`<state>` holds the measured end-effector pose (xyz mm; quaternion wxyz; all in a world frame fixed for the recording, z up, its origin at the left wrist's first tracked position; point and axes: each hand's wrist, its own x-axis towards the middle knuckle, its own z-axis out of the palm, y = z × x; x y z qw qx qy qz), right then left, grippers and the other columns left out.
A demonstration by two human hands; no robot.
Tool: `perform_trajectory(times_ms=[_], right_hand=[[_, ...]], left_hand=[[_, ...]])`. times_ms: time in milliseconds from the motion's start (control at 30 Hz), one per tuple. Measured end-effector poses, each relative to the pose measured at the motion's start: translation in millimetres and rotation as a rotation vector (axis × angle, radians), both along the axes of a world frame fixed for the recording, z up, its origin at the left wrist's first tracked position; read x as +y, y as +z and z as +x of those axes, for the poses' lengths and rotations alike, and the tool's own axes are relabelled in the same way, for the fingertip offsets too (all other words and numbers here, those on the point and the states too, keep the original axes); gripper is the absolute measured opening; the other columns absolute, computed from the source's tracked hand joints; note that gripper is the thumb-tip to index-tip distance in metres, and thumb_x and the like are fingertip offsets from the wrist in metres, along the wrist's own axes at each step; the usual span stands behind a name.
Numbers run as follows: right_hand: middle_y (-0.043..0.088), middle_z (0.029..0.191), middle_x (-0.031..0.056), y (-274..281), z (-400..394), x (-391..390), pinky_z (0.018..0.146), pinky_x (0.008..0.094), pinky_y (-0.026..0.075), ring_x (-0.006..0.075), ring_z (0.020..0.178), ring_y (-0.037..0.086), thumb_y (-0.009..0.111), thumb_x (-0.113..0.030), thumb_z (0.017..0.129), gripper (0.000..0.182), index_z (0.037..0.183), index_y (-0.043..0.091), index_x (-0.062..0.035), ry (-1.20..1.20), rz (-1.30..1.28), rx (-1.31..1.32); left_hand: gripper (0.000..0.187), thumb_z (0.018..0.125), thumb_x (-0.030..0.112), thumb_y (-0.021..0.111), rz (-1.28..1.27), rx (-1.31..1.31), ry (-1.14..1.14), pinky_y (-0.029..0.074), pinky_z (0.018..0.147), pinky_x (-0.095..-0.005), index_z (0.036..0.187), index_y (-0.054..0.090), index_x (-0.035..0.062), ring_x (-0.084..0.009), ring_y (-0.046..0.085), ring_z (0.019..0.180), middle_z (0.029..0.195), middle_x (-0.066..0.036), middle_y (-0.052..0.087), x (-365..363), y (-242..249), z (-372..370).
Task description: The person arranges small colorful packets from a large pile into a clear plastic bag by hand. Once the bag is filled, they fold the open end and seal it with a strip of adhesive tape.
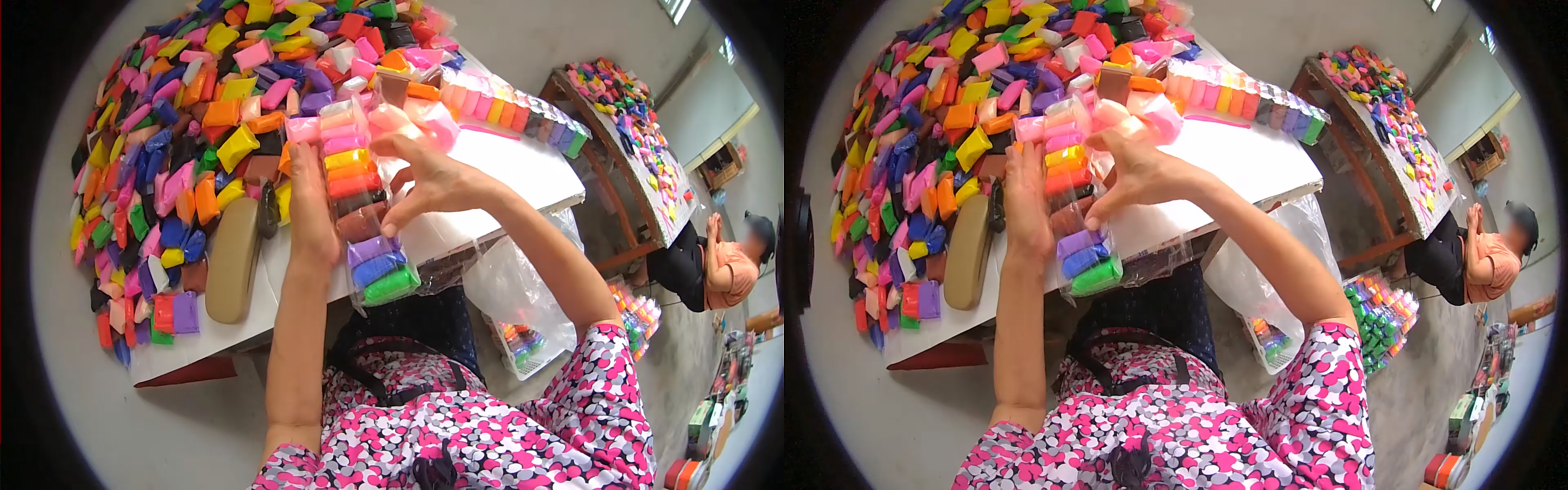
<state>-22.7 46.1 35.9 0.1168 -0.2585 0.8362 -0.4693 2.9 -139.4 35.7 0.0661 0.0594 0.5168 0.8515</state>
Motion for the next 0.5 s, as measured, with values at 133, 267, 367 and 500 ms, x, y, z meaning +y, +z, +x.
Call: perform_trajectory(times_ms=[133, 267, 367, 500], right_hand=[[0.043, 0.144, 0.0192, 12.0, 9.2, 0.6, 0.092, 0.0363, 0.053, 0.0258, 0.11, 0.06, 0.092, -0.029, 0.063, 0.104, 0.144, 0.035, 0.0023, 0.021, 0.098, 0.017], [0.067, 0.101, 0.0205, -6.4, 3.1, -4.2, 0.076, 0.0364, 0.054, 0.0263, 0.087, 0.068, 0.088, -0.027, 0.065, 0.088, 0.132, 0.045, 0.0085, -0.004, -0.008, 0.123], [0.068, 0.092, 0.0182, -14.4, 4.6, -4.2, 0.073, 0.0354, 0.054, 0.025, 0.082, 0.069, 0.086, -0.023, 0.069, 0.076, 0.127, 0.047, 0.0074, 0.021, -0.017, 0.241], [0.067, 0.098, 0.0173, -0.9, 15.7, 3.0, 0.082, 0.0359, 0.054, 0.024, 0.091, 0.067, 0.082, -0.021, 0.073, 0.07, 0.129, 0.048, 0.0043, -0.046, 0.02, 0.223]], left_hand=[[0.077, 0.101, 0.059, 0.019, 0.02, 0.071, 0.02, 0.025, 0.116, -0.0431, 0.155, 0.015, 0.003, -0.0244, 0.025, 0.146, 0.161, -0.013, 0.019, -2.1, -11.9, -9.4], [0.073, 0.104, 0.055, 0.02, 0.045, -0.014, 0.001, 0.025, 0.117, -0.0396, 0.154, 0.018, 0.003, -0.0231, 0.028, 0.144, 0.159, -0.012, 0.024, 6.3, -2.2, -5.2], [0.069, 0.104, 0.055, 0.022, 0.056, -0.053, 0.004, 0.031, 0.11, -0.0381, 0.15, 0.025, 0.0039, -0.0223, 0.036, 0.135, 0.151, -0.011, 0.032, 8.0, -1.3, -7.1], [0.063, 0.098, 0.064, 0.033, -0.024, 0.014, 0.079, 0.061, 0.064, -0.0368, 0.123, 0.053, 0.009, -0.0207, 0.068, 0.082, 0.097, -0.008, 0.064, 7.8, -15.6, -17.8]])
